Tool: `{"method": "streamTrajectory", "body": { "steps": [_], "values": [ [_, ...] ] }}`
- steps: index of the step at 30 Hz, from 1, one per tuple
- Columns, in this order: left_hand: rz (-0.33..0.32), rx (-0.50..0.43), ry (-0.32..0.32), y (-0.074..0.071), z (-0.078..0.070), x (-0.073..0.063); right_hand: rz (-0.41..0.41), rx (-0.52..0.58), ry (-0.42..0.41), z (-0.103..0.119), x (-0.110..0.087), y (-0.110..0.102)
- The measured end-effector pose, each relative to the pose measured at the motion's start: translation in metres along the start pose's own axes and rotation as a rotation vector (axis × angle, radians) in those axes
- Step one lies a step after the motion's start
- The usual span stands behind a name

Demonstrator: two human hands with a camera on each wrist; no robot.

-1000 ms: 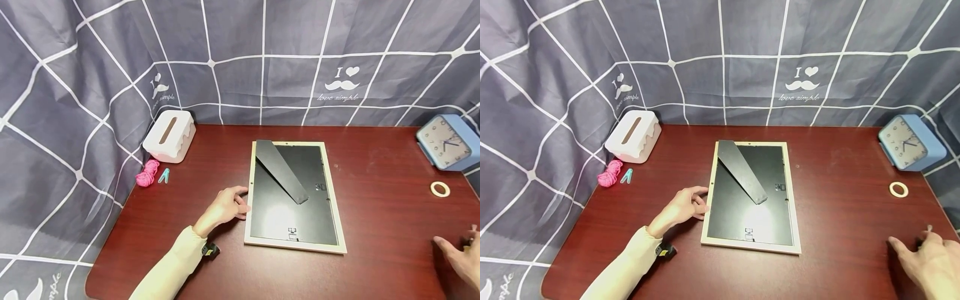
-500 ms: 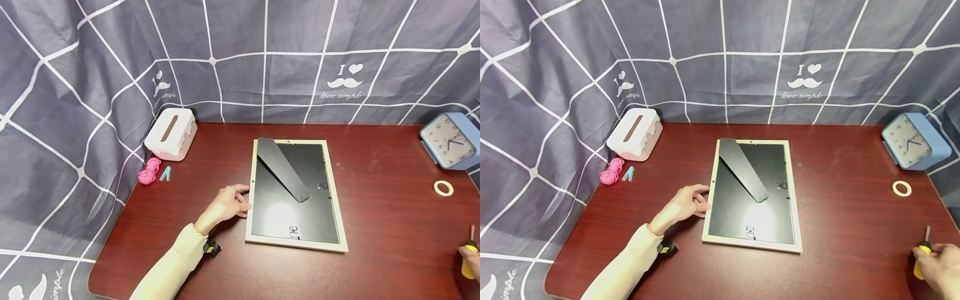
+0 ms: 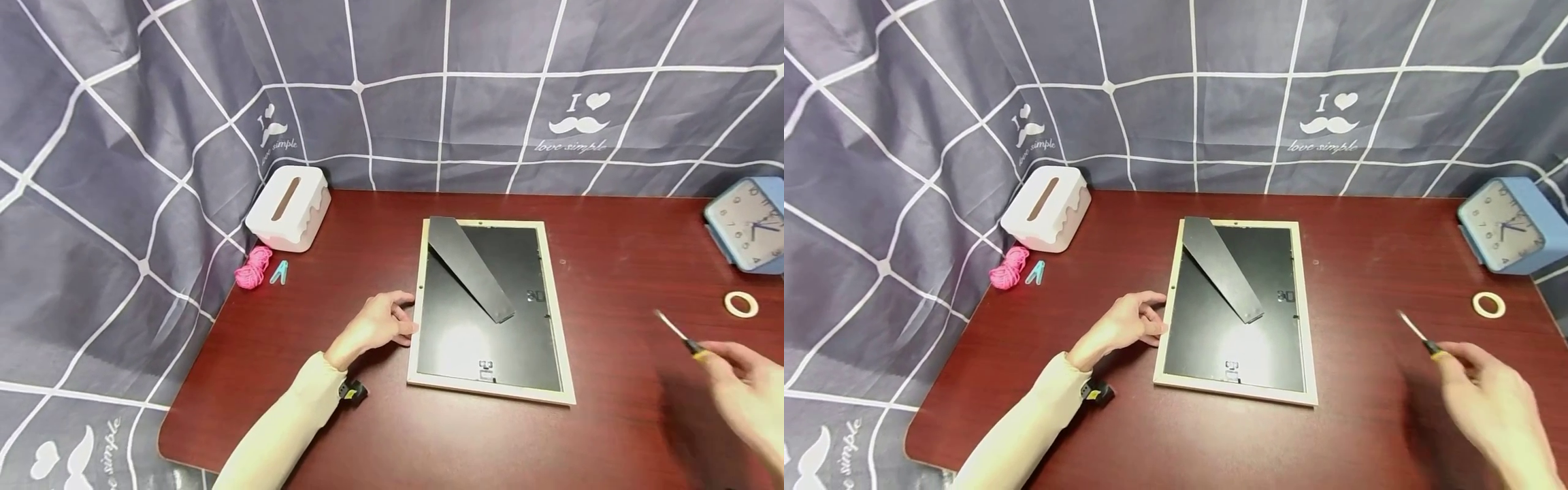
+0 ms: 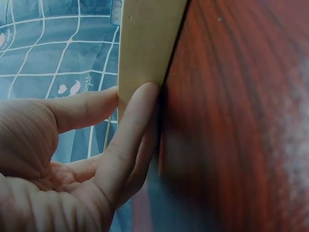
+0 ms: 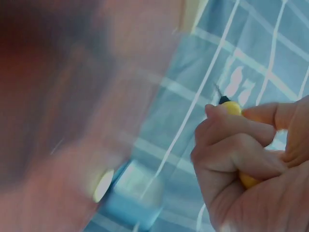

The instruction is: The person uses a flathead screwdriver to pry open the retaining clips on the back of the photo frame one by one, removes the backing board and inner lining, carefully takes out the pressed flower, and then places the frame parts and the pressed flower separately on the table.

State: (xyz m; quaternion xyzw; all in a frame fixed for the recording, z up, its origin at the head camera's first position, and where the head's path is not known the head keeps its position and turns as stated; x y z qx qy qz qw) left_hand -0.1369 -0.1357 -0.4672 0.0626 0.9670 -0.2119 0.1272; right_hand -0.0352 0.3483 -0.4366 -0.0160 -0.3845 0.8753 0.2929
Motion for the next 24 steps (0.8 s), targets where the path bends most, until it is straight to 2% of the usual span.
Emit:
{"method": "streamTrajectory", "body": {
  "steps": [2, 4, 9, 16, 20, 24],
  "values": [
    [0.007, -0.001, -0.006, 0.001, -0.001, 0.001, 0.080, -0.129, -0.082, 0.015, 0.002, 0.004],
    [0.009, -0.005, -0.016, 0.001, -0.001, 0.002, 0.145, -0.189, -0.185, 0.035, 0.001, 0.011],
    [0.022, -0.019, -0.026, 0.000, -0.004, 0.004, 0.270, -0.067, -0.368, 0.081, -0.009, 0.040],
    [0.045, -0.025, -0.049, -0.002, -0.002, 0.008, 0.494, -0.025, -0.447, 0.132, -0.022, 0.082],
    [0.050, -0.040, -0.068, -0.003, -0.003, 0.010, 0.553, 0.005, -0.513, 0.148, -0.027, 0.102],
    [0.055, -0.045, -0.077, -0.005, -0.003, 0.010, 0.603, 0.009, -0.561, 0.155, -0.030, 0.119]
  ]
}}
Point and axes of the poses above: each hand's wrist, its own x-axis towards the middle knuckle, its own y-axis out of the palm, z = x × y, the point moved 1 cm from there along x, towards the middle knuckle, and after that the axes turned 15 degrees about -z, right-handed, at the moved point
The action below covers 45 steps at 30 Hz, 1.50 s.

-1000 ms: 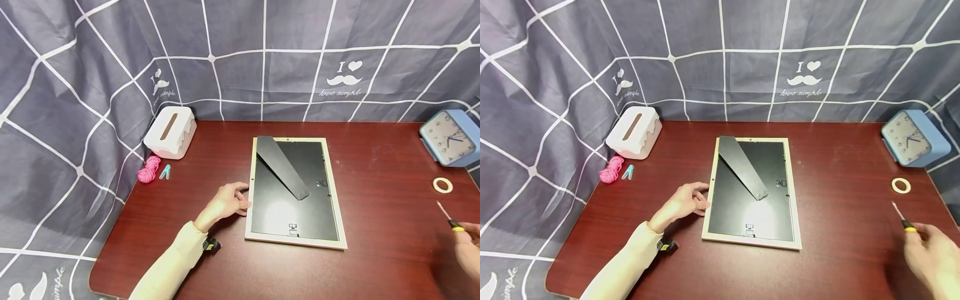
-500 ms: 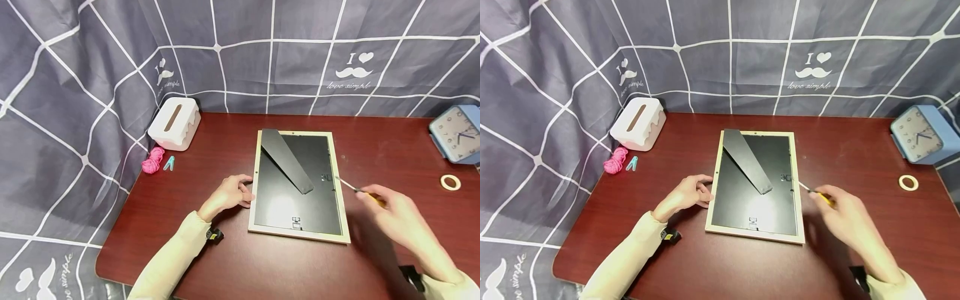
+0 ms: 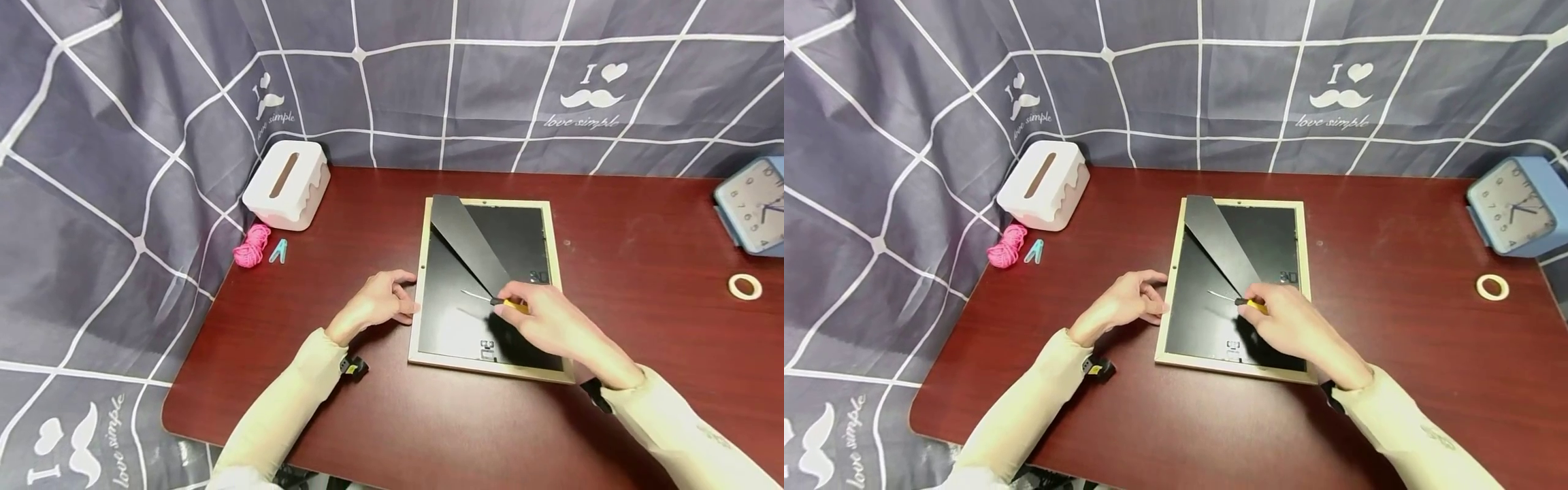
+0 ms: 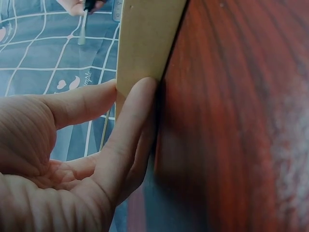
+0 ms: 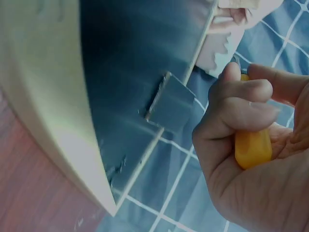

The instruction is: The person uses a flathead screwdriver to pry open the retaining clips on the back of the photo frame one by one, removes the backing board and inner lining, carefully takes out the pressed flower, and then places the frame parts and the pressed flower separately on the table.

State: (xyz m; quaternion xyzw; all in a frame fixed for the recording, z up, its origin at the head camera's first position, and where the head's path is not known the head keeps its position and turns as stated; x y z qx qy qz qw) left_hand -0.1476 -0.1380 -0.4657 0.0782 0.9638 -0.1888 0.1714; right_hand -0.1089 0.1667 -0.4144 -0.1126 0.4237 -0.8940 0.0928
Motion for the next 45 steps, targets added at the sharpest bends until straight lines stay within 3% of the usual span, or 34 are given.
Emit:
{"method": "streamTrajectory", "body": {
  "steps": [7, 16, 25, 40, 45],
  "values": [
    [-0.001, 0.004, -0.002, -0.002, 0.000, 0.000, 0.091, -0.006, -0.013, 0.004, 0.011, 0.018],
    [-0.014, 0.125, 0.037, 0.000, -0.003, 0.001, 0.185, -0.015, -0.051, 0.010, 0.015, 0.031],
    [0.031, -0.002, -0.012, 0.003, -0.003, 0.006, 0.201, -0.035, -0.092, 0.015, 0.019, 0.035],
    [0.017, 0.012, 0.007, -0.002, -0.006, 0.005, 0.211, 0.024, -0.139, 0.022, 0.028, 0.043],
    [-0.017, 0.103, 0.037, 0.002, -0.004, 0.002, 0.224, 0.025, -0.085, 0.023, 0.028, 0.046]
  ]
}}
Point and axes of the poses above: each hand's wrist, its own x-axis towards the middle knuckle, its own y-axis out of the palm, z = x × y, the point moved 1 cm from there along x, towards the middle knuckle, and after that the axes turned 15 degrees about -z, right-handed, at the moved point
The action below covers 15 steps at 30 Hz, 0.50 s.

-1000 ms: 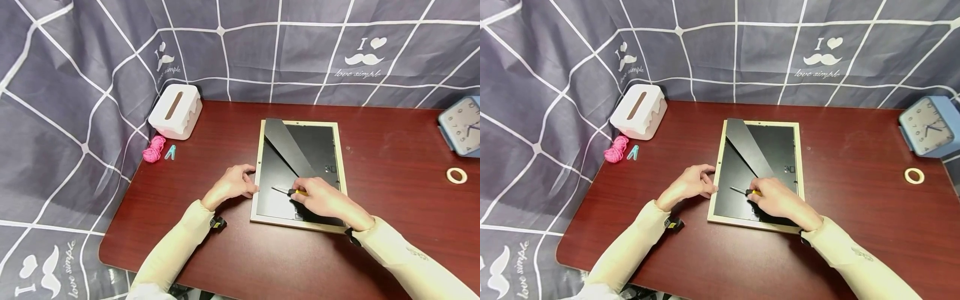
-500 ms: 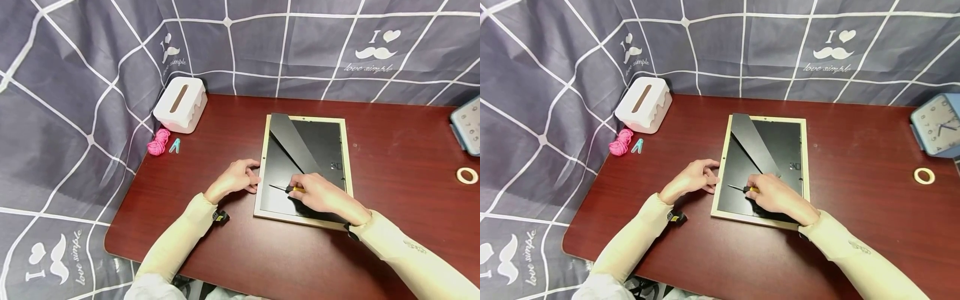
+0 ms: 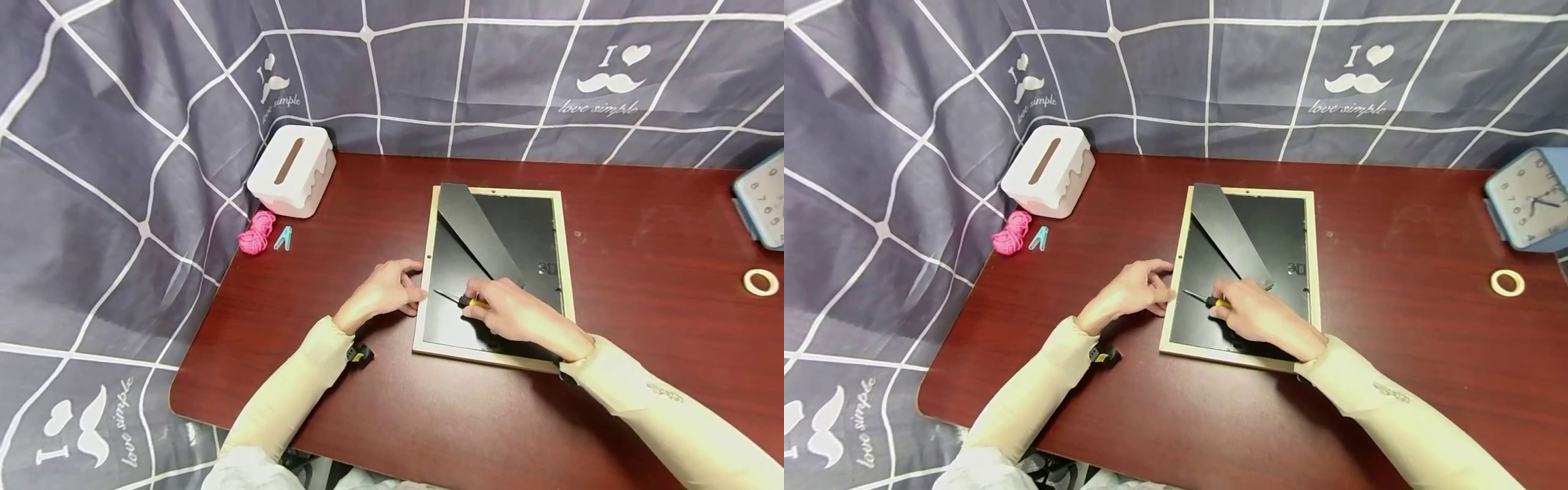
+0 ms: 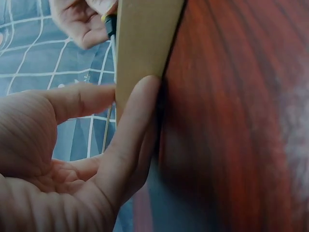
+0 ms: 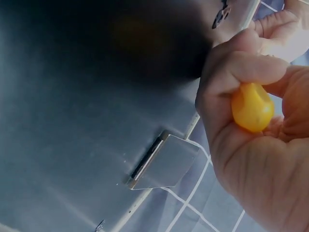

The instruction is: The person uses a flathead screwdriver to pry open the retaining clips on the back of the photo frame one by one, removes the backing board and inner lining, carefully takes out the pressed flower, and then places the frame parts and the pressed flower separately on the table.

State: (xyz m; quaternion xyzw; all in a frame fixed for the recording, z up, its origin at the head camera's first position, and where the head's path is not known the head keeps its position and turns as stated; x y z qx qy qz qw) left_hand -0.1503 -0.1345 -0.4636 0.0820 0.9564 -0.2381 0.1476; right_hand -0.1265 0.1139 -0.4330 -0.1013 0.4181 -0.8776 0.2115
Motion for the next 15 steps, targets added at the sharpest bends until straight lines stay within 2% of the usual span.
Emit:
{"method": "streamTrajectory", "body": {
  "steps": [4, 7, 11, 15],
  "values": [
    [-0.042, 0.177, 0.055, 0.006, -0.001, -0.003, 0.002, -0.012, 0.014, 0.001, 0.003, 0.003],
    [-0.080, 0.270, 0.082, 0.009, -0.005, -0.004, -0.018, -0.037, -0.009, 0.002, 0.005, 0.003],
    [-0.118, 0.306, 0.076, 0.013, -0.009, -0.004, -0.023, -0.063, -0.013, 0.002, 0.007, 0.002],
    [-0.129, 0.311, 0.072, 0.014, -0.011, -0.001, -0.022, -0.071, 0.001, 0.002, 0.007, 0.002]
  ]
}}
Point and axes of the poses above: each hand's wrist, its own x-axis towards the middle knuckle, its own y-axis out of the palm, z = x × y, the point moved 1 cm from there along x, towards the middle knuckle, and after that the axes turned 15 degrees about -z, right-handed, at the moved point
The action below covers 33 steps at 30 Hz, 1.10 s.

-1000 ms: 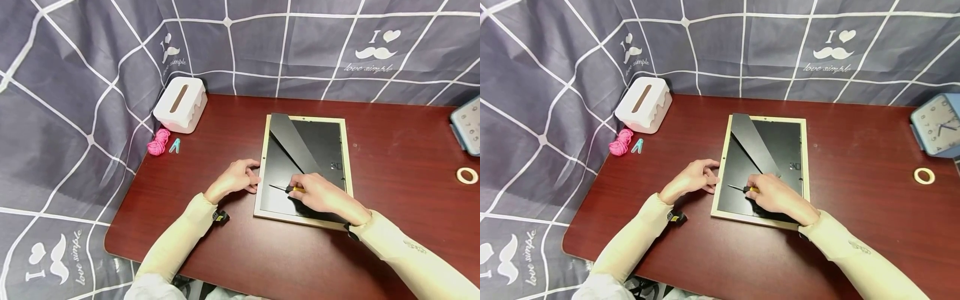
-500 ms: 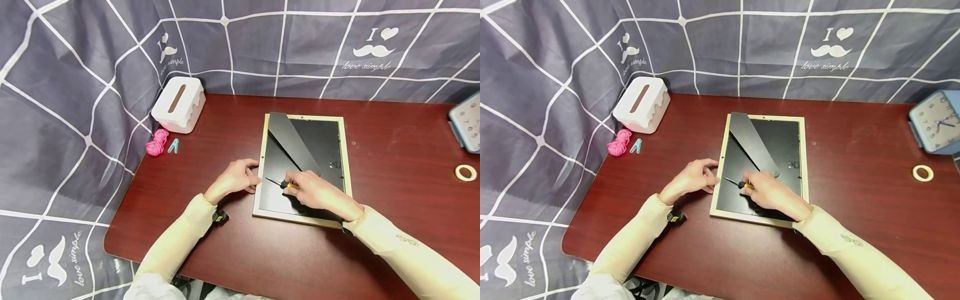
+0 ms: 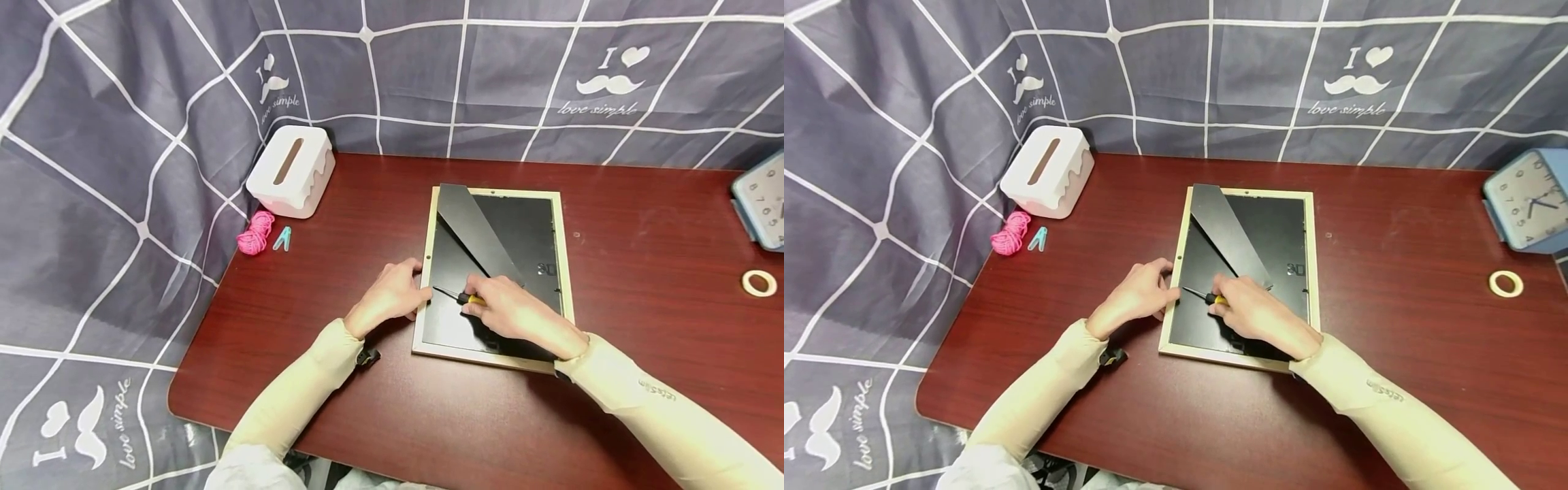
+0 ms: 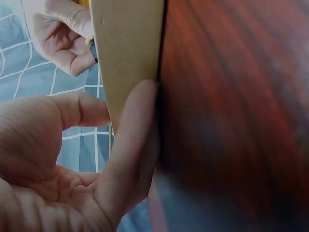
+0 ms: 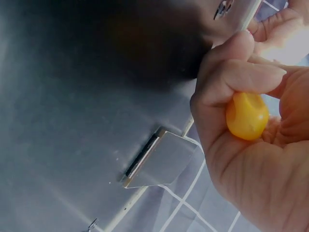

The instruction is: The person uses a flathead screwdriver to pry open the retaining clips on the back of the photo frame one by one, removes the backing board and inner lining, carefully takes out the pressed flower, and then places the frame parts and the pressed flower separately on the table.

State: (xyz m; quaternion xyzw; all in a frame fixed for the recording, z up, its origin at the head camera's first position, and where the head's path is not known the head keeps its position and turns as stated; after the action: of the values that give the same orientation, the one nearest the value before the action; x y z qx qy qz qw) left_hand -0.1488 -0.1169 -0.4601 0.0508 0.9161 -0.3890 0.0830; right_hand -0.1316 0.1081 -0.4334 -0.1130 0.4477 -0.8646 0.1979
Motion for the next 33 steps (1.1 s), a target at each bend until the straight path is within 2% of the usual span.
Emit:
{"method": "streamTrajectory", "body": {
  "steps": [6, 13, 20, 27, 33],
  "values": [
    [0.021, -0.031, -0.017, 0.000, -0.003, 0.005, -0.017, 0.004, 0.005, 0.000, -0.004, -0.002],
    [0.018, -0.134, -0.050, -0.002, -0.003, 0.013, -0.017, 0.004, 0.035, -0.003, -0.007, -0.002],
    [0.015, -0.156, -0.053, -0.001, -0.004, 0.022, -0.034, 0.000, 0.027, -0.005, -0.011, -0.004],
    [0.002, -0.130, -0.076, 0.000, -0.006, 0.019, -0.091, -0.040, 0.015, -0.066, -0.003, 0.037],
    [0.017, -0.108, -0.113, 0.003, -0.007, 0.015, -0.121, -0.039, 0.008, -0.075, -0.006, 0.038]
  ]
}}
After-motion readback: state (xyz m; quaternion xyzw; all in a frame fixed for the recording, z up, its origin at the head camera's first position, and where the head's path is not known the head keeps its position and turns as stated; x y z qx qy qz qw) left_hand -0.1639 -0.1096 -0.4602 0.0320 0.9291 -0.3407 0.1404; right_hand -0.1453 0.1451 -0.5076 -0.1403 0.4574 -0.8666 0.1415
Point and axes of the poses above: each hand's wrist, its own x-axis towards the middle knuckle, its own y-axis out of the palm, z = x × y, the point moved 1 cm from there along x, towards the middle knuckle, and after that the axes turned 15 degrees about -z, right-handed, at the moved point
